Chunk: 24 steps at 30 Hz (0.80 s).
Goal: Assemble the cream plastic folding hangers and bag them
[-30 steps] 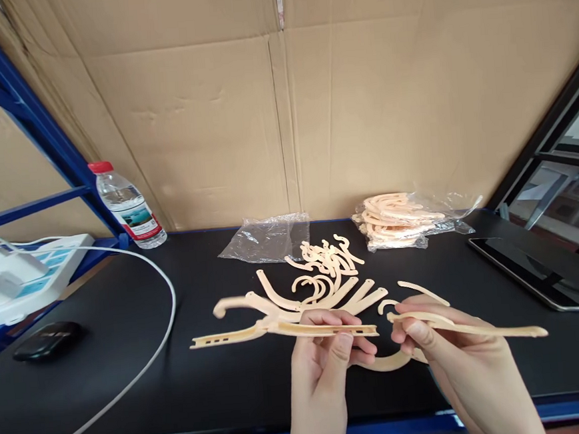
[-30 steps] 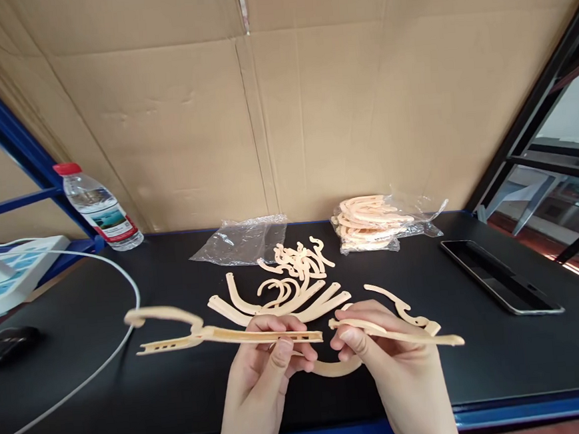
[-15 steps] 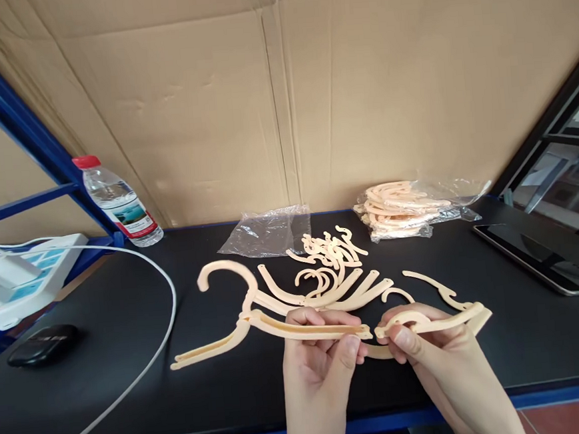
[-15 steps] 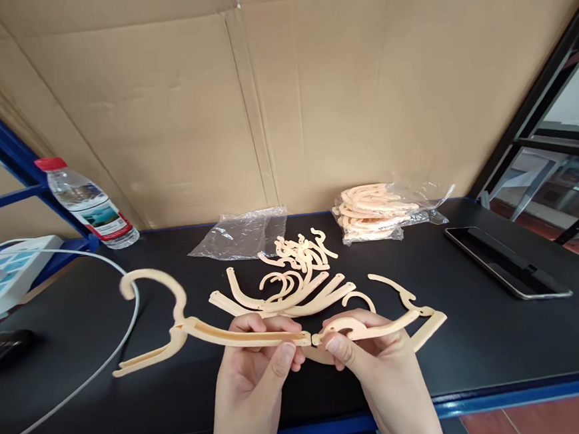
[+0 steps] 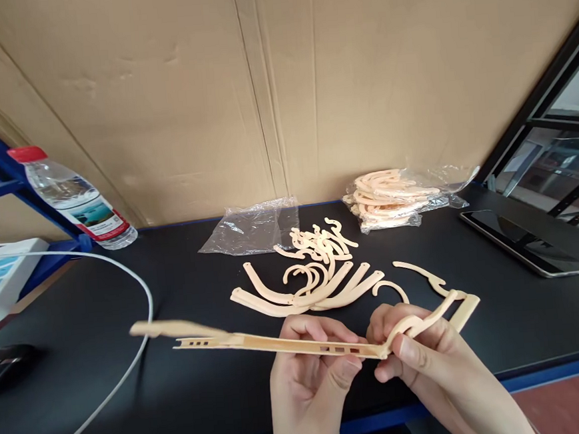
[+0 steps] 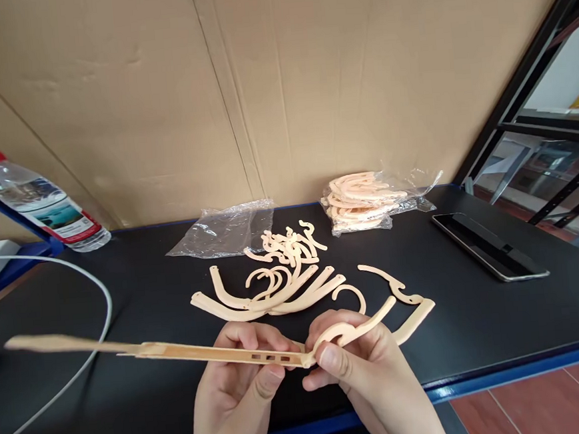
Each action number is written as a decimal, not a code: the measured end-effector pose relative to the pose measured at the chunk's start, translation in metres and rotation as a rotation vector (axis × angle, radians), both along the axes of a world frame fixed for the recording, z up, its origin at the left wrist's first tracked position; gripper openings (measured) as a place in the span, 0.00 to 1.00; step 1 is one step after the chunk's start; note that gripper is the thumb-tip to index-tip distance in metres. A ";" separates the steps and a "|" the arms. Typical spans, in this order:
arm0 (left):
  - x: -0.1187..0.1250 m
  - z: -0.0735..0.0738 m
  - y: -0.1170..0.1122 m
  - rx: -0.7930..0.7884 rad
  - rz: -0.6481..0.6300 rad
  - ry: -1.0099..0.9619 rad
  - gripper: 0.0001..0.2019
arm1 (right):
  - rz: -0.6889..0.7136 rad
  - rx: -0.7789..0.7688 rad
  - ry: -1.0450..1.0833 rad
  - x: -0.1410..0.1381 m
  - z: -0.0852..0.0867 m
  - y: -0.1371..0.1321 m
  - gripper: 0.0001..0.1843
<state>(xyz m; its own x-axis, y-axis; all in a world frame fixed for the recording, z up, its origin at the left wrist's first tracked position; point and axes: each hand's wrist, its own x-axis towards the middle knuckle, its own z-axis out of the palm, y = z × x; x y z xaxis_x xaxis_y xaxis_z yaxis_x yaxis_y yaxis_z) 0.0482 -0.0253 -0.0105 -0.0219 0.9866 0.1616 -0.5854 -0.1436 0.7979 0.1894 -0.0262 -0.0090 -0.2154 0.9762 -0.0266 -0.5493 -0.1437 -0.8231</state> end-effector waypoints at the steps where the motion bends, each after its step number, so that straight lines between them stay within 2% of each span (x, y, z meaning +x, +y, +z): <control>1: -0.001 -0.001 0.000 -0.004 -0.008 -0.003 0.13 | 0.003 -0.009 0.002 0.000 0.000 -0.001 0.03; 12: -0.003 0.004 0.000 -0.058 -0.103 -0.079 0.12 | 0.002 0.040 -0.090 0.002 0.004 -0.004 0.06; 18: -0.005 0.004 -0.001 -0.093 -0.077 -0.019 0.13 | -0.148 0.106 -0.261 -0.001 0.007 -0.011 0.09; 24: -0.003 0.007 -0.004 -0.131 -0.024 0.005 0.13 | -0.225 0.166 -0.357 -0.002 0.005 -0.015 0.06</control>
<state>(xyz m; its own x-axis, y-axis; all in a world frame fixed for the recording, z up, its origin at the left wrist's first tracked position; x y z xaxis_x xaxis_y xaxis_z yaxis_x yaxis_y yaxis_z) 0.0448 -0.0291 -0.0030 0.0024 0.9995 0.0314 -0.5835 -0.0241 0.8117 0.1871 -0.0412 -0.0042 -0.0032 0.9950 0.0997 -0.2295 0.0963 -0.9685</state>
